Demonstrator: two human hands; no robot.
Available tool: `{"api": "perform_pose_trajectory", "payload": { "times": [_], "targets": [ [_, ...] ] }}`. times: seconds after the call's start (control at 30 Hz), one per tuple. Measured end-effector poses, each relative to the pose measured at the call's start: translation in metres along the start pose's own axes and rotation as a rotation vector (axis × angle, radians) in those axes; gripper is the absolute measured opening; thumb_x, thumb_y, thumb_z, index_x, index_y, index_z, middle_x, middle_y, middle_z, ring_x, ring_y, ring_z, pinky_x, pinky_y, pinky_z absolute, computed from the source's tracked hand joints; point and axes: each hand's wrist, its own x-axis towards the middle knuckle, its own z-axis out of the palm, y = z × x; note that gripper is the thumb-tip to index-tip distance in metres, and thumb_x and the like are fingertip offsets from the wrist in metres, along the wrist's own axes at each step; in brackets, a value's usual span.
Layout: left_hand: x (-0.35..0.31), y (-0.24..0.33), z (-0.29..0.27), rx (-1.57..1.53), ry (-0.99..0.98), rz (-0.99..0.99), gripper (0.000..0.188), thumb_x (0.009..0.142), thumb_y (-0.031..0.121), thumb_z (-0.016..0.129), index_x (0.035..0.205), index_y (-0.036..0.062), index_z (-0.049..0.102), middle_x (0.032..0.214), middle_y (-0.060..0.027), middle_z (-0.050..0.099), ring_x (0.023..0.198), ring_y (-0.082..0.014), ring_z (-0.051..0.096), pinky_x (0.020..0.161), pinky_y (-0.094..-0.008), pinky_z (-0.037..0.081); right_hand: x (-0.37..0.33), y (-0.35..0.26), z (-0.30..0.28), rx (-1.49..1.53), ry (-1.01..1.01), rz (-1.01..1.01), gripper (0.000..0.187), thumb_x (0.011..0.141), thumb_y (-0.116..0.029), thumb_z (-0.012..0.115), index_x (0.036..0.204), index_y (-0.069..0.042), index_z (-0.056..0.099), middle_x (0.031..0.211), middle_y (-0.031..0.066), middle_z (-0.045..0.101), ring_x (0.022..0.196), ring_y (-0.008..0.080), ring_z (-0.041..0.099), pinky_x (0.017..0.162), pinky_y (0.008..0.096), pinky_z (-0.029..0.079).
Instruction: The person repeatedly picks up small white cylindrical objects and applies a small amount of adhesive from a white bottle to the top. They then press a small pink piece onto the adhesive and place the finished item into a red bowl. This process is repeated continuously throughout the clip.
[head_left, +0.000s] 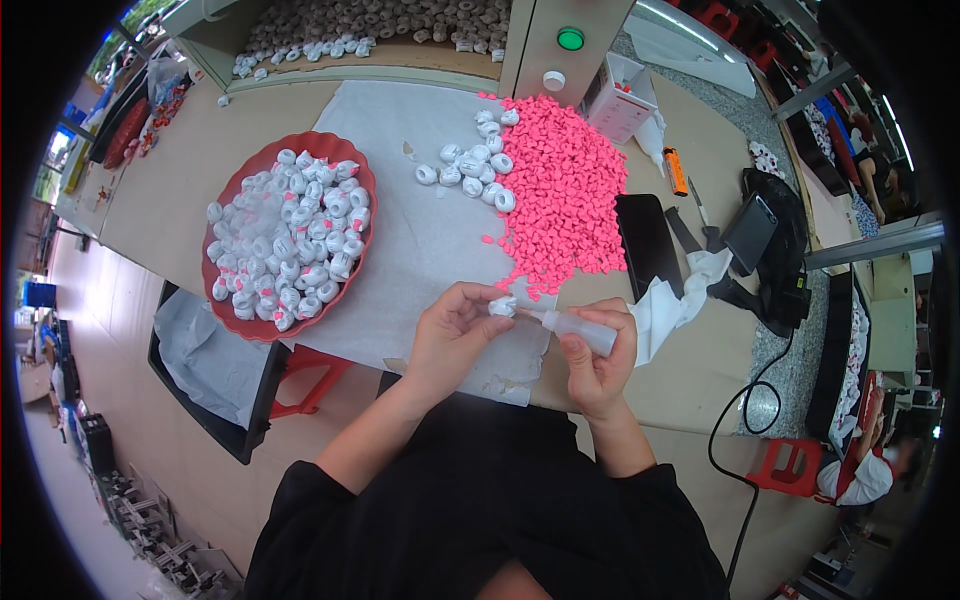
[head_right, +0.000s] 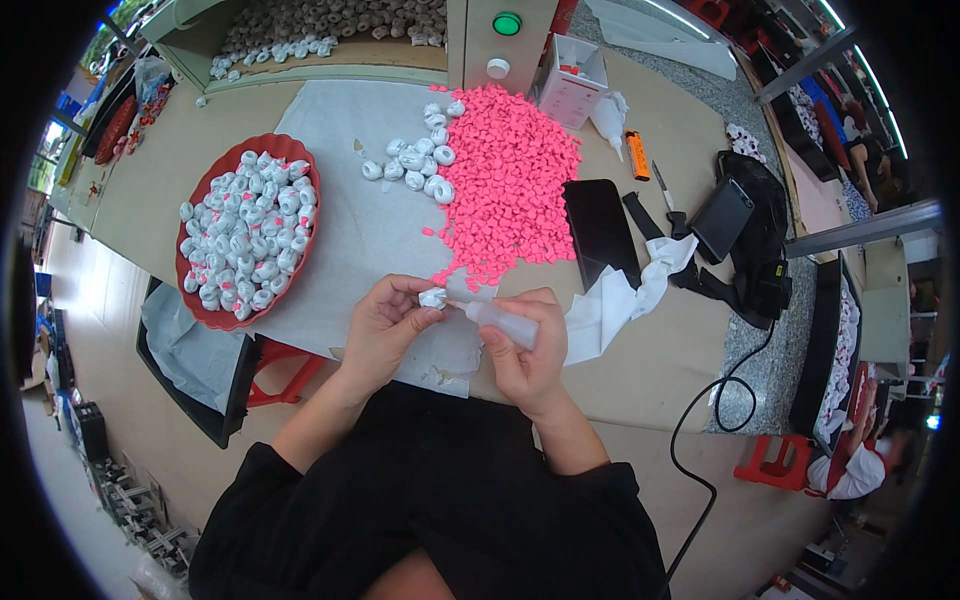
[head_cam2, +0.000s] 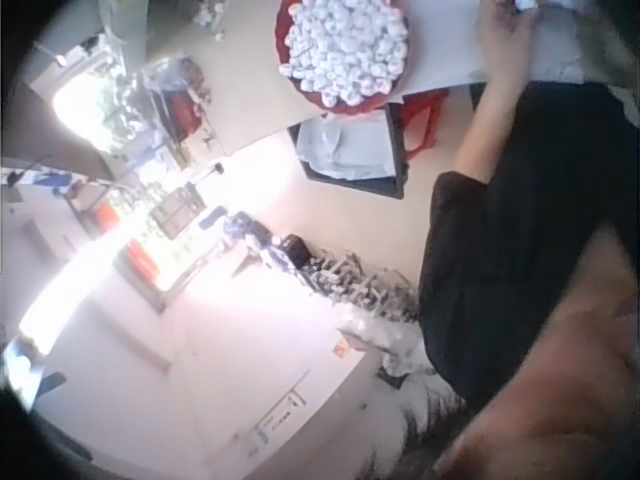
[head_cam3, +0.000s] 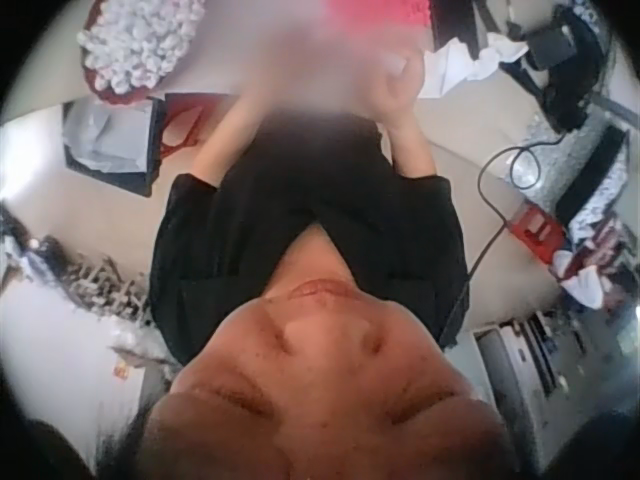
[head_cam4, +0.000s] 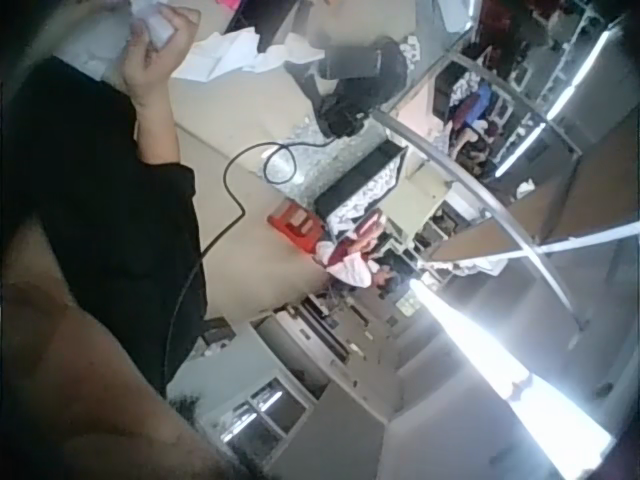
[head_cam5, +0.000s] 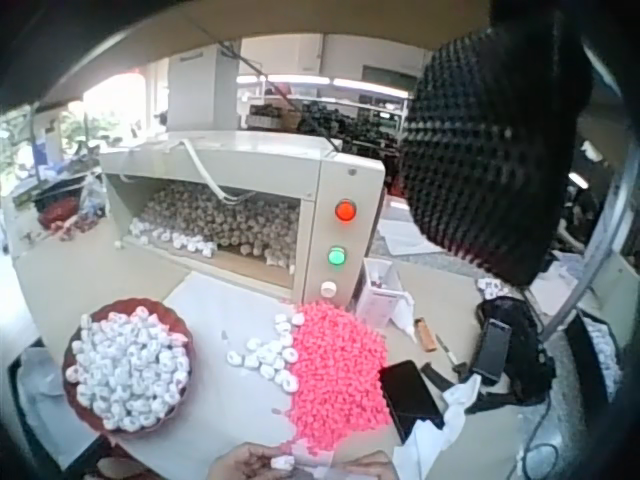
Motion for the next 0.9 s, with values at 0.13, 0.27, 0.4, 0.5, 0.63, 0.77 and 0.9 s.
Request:
{"api": "perform_pose_trajectory", "payload": {
  "times": [0.13,0.27,0.4,0.5,0.63,0.77,0.9],
  "targets": [
    [-0.0003,0.0022,0.0017,0.002,-0.004,0.006,0.024,0.081,-0.005,0.057,0.103,-0.0007,0.049,0.097,-0.0071,0.057,0.092,-0.0121,0.055,0.083,-0.0257,0.045,0.0011,-0.0013,0.0010,-0.040,0.004,-0.035,0.028,0.079,-0.008,0.063,0.099,0.001,0.046,0.089,0.0121,0.048,0.075,0.0170,0.049,0.067,0.0246,0.041],
    [0.0002,0.0006,0.0005,0.011,0.005,0.003,0.024,0.081,-0.005,0.057,0.103,-0.0007,0.049,0.097,-0.0070,0.057,0.092,-0.0115,0.055,0.082,-0.0253,0.045,0.0006,-0.0005,0.0014,-0.044,0.015,-0.049,0.028,0.079,-0.008,0.063,0.099,0.002,0.046,0.089,0.0124,0.048,0.075,0.0178,0.049,0.066,0.0250,0.040],
    [0.0000,-0.0002,0.0002,0.015,0.008,0.001,0.025,0.080,-0.004,0.058,0.103,-0.0006,0.049,0.096,-0.0068,0.057,0.091,-0.0111,0.055,0.081,-0.0247,0.045,0.0024,-0.0005,0.0012,-0.065,0.020,-0.082,0.027,0.079,-0.007,0.063,0.099,0.002,0.046,0.087,0.0128,0.048,0.074,0.0186,0.048,0.065,0.0257,0.040],
    [0.0003,0.0008,0.0004,0.015,0.009,-0.004,0.025,0.080,-0.004,0.058,0.103,-0.0005,0.049,0.096,-0.0066,0.058,0.090,-0.0110,0.055,0.080,-0.0244,0.045,0.0027,-0.0001,0.0014,-0.069,0.029,-0.087,0.027,0.079,-0.007,0.062,0.099,0.002,0.046,0.086,0.0128,0.049,0.073,0.0188,0.048,0.064,0.0260,0.040],
    [0.0006,-0.0008,-0.0004,0.012,0.017,-0.010,0.025,0.081,-0.004,0.058,0.103,-0.0008,0.049,0.095,-0.0065,0.058,0.089,-0.0110,0.055,0.080,-0.0243,0.045,0.0028,0.0006,0.0006,-0.078,0.028,-0.087,0.027,0.079,-0.007,0.062,0.098,0.002,0.046,0.085,0.0126,0.049,0.073,0.0186,0.048,0.063,0.0260,0.040],
    [0.0003,0.0011,0.0004,-0.003,0.020,-0.004,0.025,0.080,-0.004,0.058,0.104,-0.0009,0.049,0.095,-0.0065,0.058,0.089,-0.0108,0.055,0.080,-0.0242,0.045,0.0034,-0.0001,-0.0004,-0.082,0.024,-0.079,0.026,0.080,-0.007,0.062,0.098,0.002,0.046,0.085,0.0124,0.049,0.072,0.0183,0.048,0.063,0.0258,0.040],
    [0.0008,-0.0004,-0.0005,0.005,0.019,0.004,0.025,0.080,-0.004,0.058,0.104,-0.0010,0.049,0.097,-0.0066,0.057,0.090,-0.0108,0.055,0.081,-0.0240,0.045,0.0021,0.0023,-0.0014,-0.086,0.021,-0.075,0.026,0.080,-0.007,0.062,0.098,0.002,0.046,0.084,0.0118,0.048,0.072,0.0177,0.047,0.062,0.0254,0.039]
  ]
}}
